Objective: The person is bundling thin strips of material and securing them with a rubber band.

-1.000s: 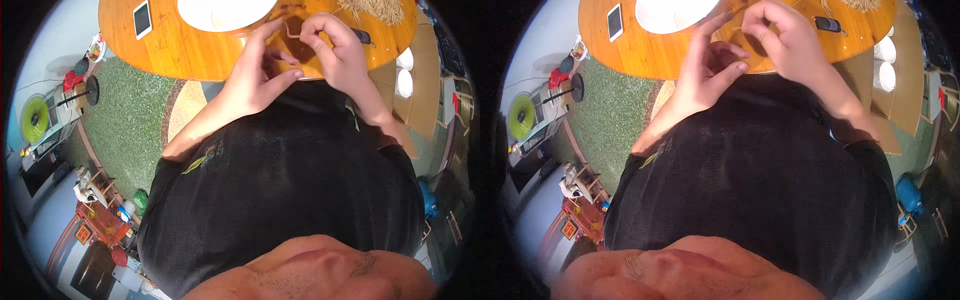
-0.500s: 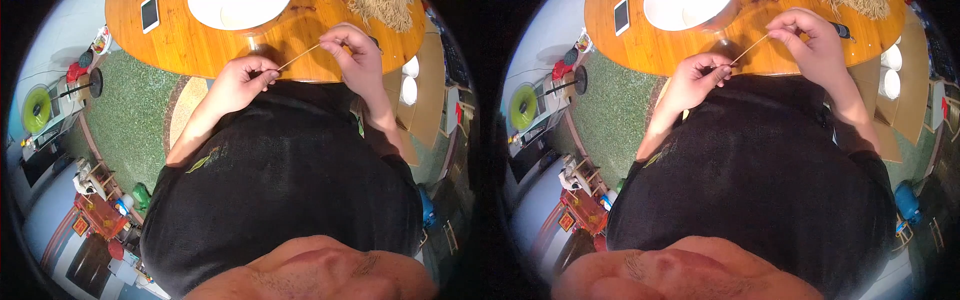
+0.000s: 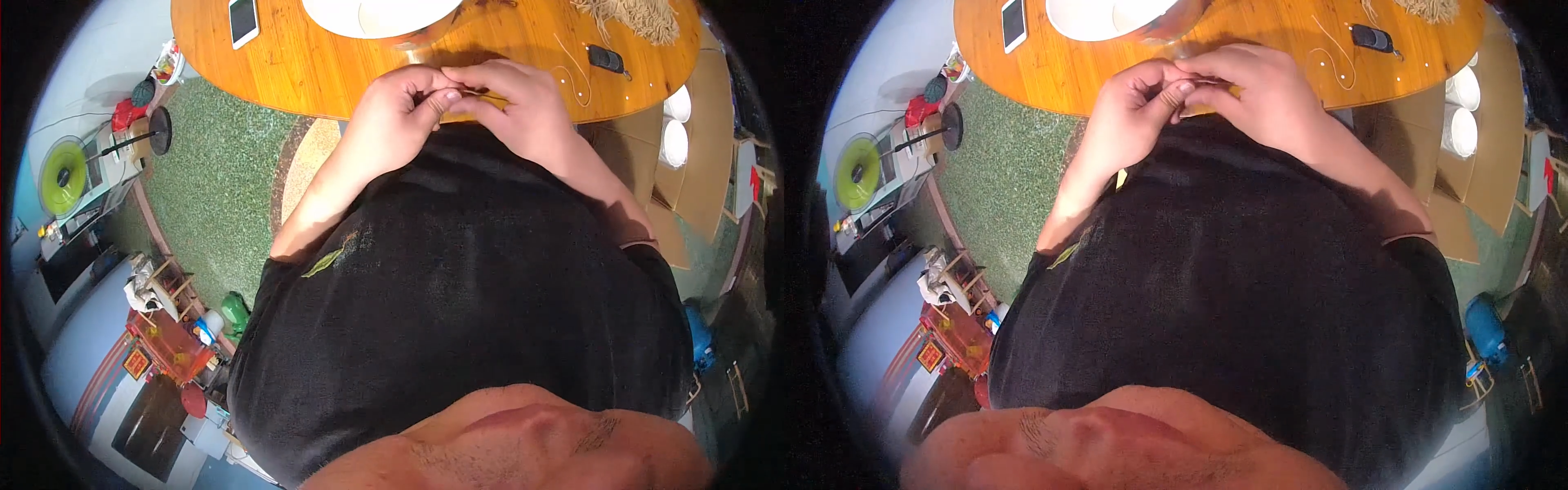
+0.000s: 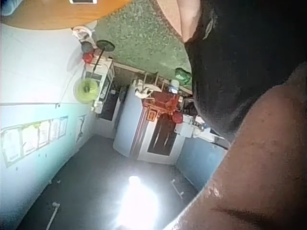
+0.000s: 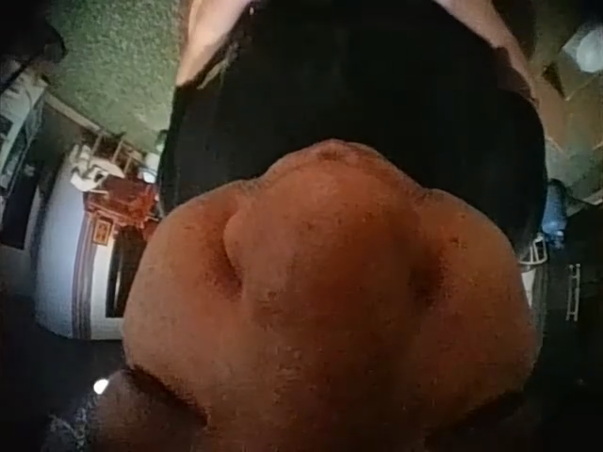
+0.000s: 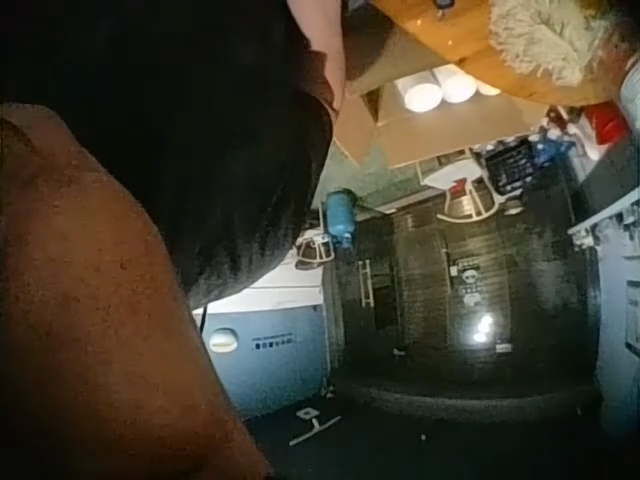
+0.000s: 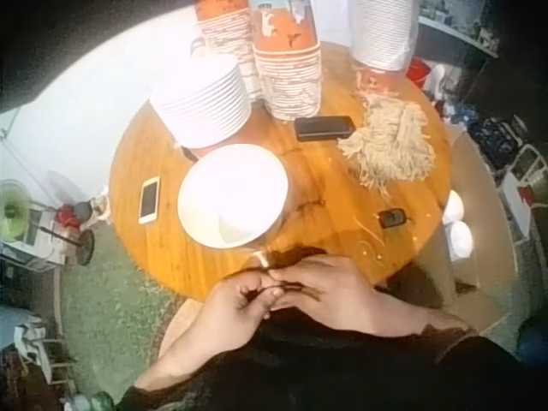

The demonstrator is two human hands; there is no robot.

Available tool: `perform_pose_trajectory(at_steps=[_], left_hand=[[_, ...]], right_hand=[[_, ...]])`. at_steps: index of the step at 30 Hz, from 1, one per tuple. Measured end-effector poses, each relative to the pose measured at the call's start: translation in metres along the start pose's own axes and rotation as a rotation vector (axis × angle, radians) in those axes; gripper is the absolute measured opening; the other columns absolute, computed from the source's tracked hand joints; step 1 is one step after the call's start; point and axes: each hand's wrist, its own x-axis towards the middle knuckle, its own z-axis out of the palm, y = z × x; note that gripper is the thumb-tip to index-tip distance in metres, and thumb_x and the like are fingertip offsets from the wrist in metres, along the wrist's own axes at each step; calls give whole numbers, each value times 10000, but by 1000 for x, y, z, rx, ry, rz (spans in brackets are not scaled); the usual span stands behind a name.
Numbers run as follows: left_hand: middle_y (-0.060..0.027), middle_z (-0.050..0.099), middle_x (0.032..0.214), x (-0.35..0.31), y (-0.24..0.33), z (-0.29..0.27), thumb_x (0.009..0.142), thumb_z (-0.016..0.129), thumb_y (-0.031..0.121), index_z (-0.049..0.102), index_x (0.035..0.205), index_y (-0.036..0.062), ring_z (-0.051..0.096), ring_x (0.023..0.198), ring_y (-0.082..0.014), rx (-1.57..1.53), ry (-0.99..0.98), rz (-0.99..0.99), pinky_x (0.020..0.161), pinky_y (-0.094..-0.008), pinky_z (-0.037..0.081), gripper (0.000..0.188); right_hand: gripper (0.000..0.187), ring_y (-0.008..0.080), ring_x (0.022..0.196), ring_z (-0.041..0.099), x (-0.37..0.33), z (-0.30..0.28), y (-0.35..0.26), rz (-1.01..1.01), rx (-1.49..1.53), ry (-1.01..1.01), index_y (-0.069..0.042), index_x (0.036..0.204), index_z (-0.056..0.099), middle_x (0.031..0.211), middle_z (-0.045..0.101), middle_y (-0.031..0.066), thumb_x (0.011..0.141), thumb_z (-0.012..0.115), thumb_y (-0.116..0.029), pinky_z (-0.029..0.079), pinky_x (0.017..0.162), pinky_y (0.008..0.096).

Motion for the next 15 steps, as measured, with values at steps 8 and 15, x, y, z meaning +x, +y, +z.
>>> perform_pose_trajectory(at_steps=[8, 15], left_hand=[[-21, 737, 874, 2, -16, -4, 1000, 707, 151, 729, 1082, -15, 641, 725, -72, -73, 46, -44, 683, -243, 538, 186], [-42, 725, 955, 2, -18, 1, 996, 694, 67, 668, 1181, -39, 661, 814, -84, -293, 11, 17, 744, -237, 557, 215]], right_hand=[[112, 250, 774, 710, -2, 1, 3, 119, -17, 119, -59, 969, 773, 863, 723, 91, 878, 773, -124, 556, 685, 339], [70, 189, 736, 707, -1, 5, 0, 183, 68, 208, -48, 970, 765, 866, 723, 89, 907, 753, -74, 553, 669, 301]])
